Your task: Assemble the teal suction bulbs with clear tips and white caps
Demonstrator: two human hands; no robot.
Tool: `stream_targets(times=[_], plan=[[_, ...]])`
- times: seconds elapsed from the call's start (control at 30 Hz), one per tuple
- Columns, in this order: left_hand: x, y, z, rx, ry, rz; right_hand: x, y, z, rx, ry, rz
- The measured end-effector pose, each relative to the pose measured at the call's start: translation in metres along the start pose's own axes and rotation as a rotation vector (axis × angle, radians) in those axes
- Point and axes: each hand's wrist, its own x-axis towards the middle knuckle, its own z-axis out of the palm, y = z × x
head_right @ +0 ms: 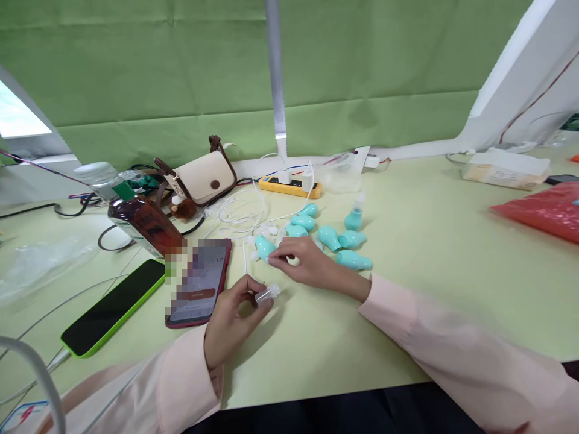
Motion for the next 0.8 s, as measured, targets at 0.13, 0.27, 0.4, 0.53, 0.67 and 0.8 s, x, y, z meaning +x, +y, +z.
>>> stream_targets(times=[0.13, 0.27, 0.4, 0.53, 0.67, 0.8], plan=[[-0.001, 0.002, -0.001, -0.265, 0.086, -0.062, -0.01, -0.01, -0.008, 0.244, 0.022, 0.266], [-0.002, 0.007, 0.0, -0.581, 0.117, -0.076, -0.024, -0.019, -0.002, 0.426, -0.086, 0.428], [-0.001, 0.01, 0.001, -0.72, 0.041, -0.11, -0.031, -0.024, 0.009, 0.419, -0.169, 0.372], [0.001, 0.007, 0.001, -0.723, -0.018, -0.117, -0.034, -0.024, 0.014, 0.389, -0.129, 0.378], [0.001, 0.006, 0.001, -0.705, -0.027, -0.133, -0.035, -0.022, 0.014, 0.403, -0.098, 0.419], [0.0, 0.008, 0.0, -0.711, -0.037, -0.155, -0.036, -0.021, 0.015, 0.428, -0.092, 0.438]])
